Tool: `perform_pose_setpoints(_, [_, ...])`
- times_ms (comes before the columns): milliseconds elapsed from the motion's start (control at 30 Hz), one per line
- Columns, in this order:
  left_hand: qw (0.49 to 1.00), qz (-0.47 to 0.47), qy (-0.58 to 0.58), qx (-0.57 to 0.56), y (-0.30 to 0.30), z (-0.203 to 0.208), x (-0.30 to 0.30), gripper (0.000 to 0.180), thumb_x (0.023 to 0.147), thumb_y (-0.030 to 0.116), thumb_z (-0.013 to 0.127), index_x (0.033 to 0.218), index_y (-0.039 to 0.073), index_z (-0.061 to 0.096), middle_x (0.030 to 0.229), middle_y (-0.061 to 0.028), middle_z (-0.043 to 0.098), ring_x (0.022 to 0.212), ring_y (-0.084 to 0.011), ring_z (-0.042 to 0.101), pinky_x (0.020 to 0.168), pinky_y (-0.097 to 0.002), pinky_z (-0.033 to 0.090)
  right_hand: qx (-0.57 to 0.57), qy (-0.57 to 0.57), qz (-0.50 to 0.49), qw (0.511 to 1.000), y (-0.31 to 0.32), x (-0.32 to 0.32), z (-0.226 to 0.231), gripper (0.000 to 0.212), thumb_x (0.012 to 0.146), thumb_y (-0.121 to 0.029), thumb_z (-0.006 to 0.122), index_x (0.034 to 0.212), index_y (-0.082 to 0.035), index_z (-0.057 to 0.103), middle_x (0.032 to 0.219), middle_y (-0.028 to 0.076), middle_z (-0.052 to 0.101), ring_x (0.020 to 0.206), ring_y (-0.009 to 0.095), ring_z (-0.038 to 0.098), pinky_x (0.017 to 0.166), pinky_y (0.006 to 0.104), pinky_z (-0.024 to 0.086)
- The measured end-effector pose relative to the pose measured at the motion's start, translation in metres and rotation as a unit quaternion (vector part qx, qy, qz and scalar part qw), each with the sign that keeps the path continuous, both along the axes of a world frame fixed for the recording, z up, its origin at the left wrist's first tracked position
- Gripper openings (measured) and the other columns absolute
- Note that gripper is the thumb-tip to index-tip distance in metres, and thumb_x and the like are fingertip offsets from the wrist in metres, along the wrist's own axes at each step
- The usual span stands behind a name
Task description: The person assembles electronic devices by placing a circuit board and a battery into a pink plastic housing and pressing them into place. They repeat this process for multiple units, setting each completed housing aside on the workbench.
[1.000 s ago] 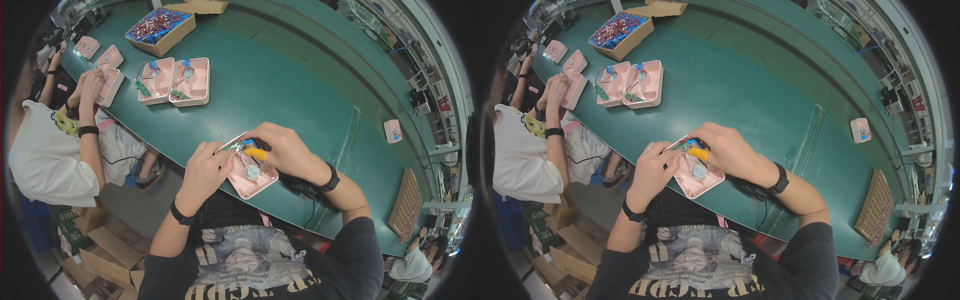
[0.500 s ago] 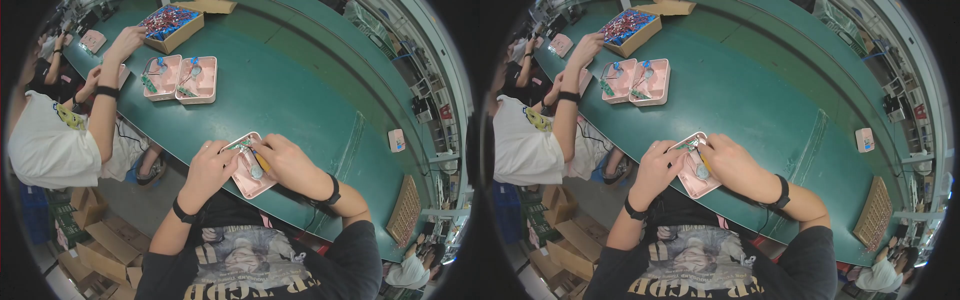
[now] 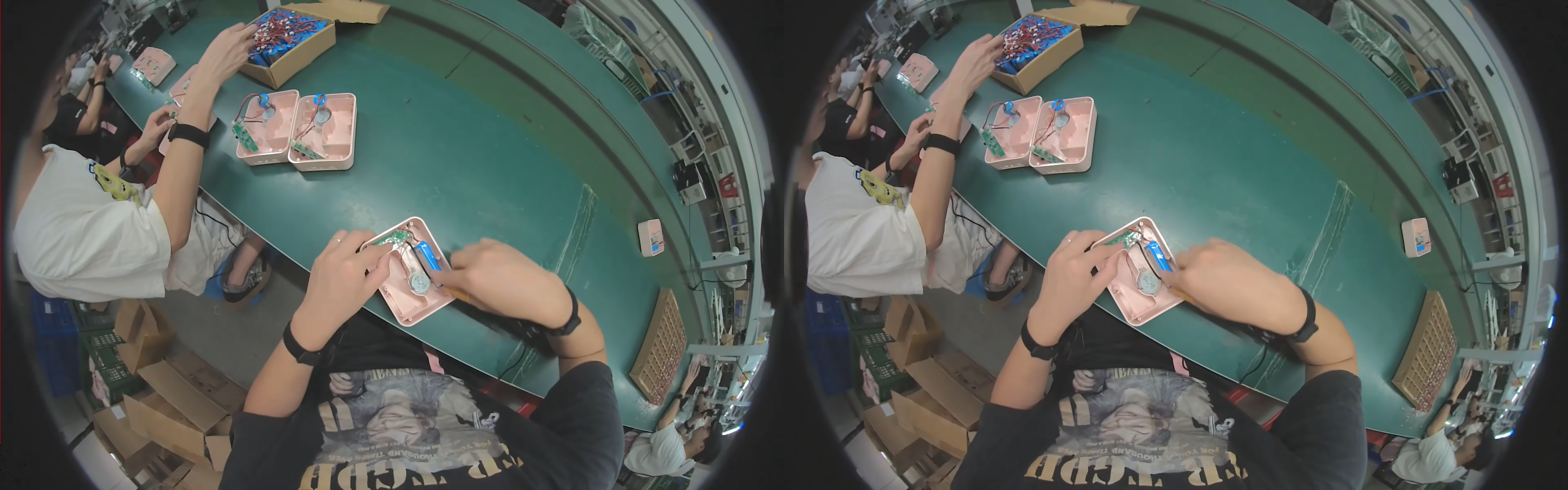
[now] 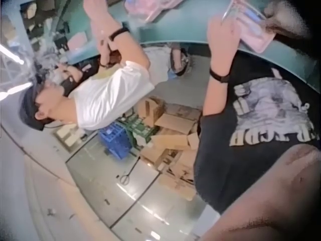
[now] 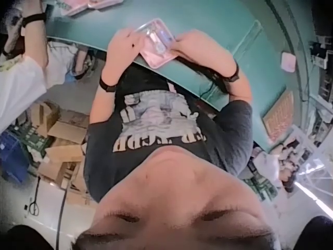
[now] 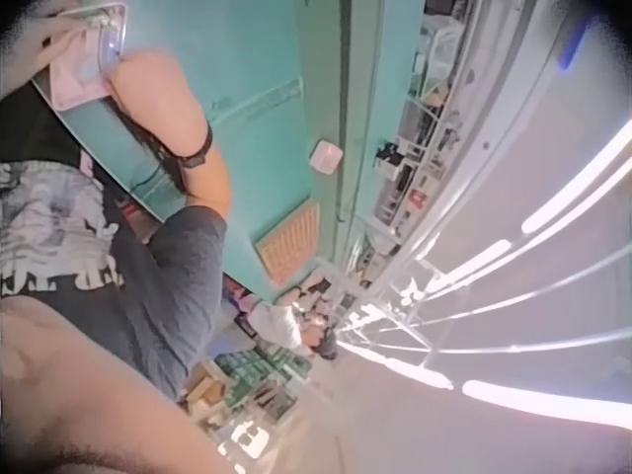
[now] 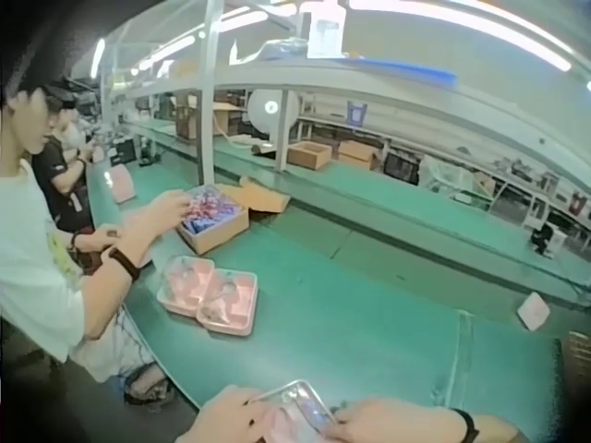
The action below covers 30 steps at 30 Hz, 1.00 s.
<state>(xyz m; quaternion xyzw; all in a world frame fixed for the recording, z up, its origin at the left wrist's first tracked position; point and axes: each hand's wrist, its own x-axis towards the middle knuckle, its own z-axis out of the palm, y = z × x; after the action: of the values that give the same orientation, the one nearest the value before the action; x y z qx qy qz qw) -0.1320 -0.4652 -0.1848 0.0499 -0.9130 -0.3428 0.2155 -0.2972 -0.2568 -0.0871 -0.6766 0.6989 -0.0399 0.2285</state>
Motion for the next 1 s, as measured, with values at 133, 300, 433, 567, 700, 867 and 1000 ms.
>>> perform_pose_setpoints(133, [1.0,-0.005,-0.007,0.001,0.0,-0.001,0.0,0.019,0.087,0.006,0.076,0.105,0.004,0.081,0.105,-0.0108,0.072,0.089,-0.0299,0.066,0.078,-0.0412,0.055,0.105,0.036,-0.041,0.993,-0.003,0.016,0.004,0.019,0.097,-0.02,0.067,0.11,-0.008,0.073,0.08,0.01,0.067,0.078,0.034,0.071,0.074,0.0466,0.056])
perform_pose_setpoints(300, [1.0,-0.01,-0.006,0.001,-0.001,-0.003,-0.007,0.02,0.088,0.006,0.076,0.107,0.003,0.08,0.106,-0.0119,0.073,0.09,-0.0308,0.066,0.079,-0.0413,0.055,0.016,0.04,-0.052,0.998,0.012,0.012,0.006,0.015,0.092,-0.017,0.069,0.102,-0.007,0.074,0.081,0.012,0.071,0.078,0.035,0.073,0.068,0.0471,0.057])
perform_pose_setpoints(433, [1.0,-0.027,-0.008,-0.001,-0.007,-0.004,-0.018,0.02,0.089,0.004,0.074,0.108,0.001,0.079,0.107,-0.0143,0.073,0.095,-0.0339,0.067,0.084,-0.0419,0.055,-0.05,0.024,-0.011,0.998,0.011,0.019,-0.035,0.012,0.081,-0.017,0.071,0.086,-0.006,0.073,0.078,0.013,0.073,0.075,0.034,0.074,0.064,0.0453,0.058])
perform_pose_setpoints(567, [0.998,-0.017,-0.035,-0.041,-0.028,-0.015,-0.01,0.018,0.092,0.004,0.072,0.109,0.001,0.078,0.114,-0.0181,0.071,0.099,-0.0365,0.068,0.086,-0.0448,0.056,-0.142,0.101,0.004,0.985,-0.018,0.034,-0.059,0.014,0.074,-0.017,0.072,0.063,-0.008,0.069,0.066,0.011,0.07,0.065,0.031,0.073,0.059,0.0435,0.058])
perform_pose_setpoints(700, [0.997,0.043,-0.054,0.042,-0.048,-0.005,-0.022,0.028,0.098,0.007,0.068,0.125,-0.001,0.071,0.128,-0.0204,0.066,0.11,-0.0371,0.067,0.094,-0.045,0.054,-0.157,0.162,-0.028,0.974,-0.019,0.003,-0.059,0.014,0.072,-0.017,0.072,0.061,-0.01,0.069,0.064,0.011,0.069,0.064,0.03,0.073,0.058,0.043,0.057])
perform_pose_setpoints(867, [0.97,0.204,-0.035,-0.124,-0.096,-0.011,-0.037,0.045,0.099,0.014,0.068,0.141,0.0,0.06,0.145,-0.0227,0.057,0.127,-0.0411,0.061,0.105,-0.0483,0.051,-0.216,0.245,-0.114,0.938,-0.016,-0.055,-0.048,0.008,0.073,-0.016,0.072,0.065,-0.012,0.072,0.066,0.012,0.07,0.066,0.032,0.074,0.056,0.0433,0.057])
perform_pose_setpoints(1000, [0.97,0.153,-0.088,-0.168,-0.106,-0.023,-0.049,0.051,0.098,0.021,0.071,0.143,0.001,0.059,0.151,-0.0237,0.052,0.134,-0.0444,0.057,0.109,-0.0485,0.05,-0.179,0.28,-0.247,0.91,0.001,-0.11,-0.04,0.008,0.081,-0.019,0.072,0.075,-0.014,0.076,0.074,0.013,0.073,0.072,0.035,0.075,0.061,0.0467,0.059])
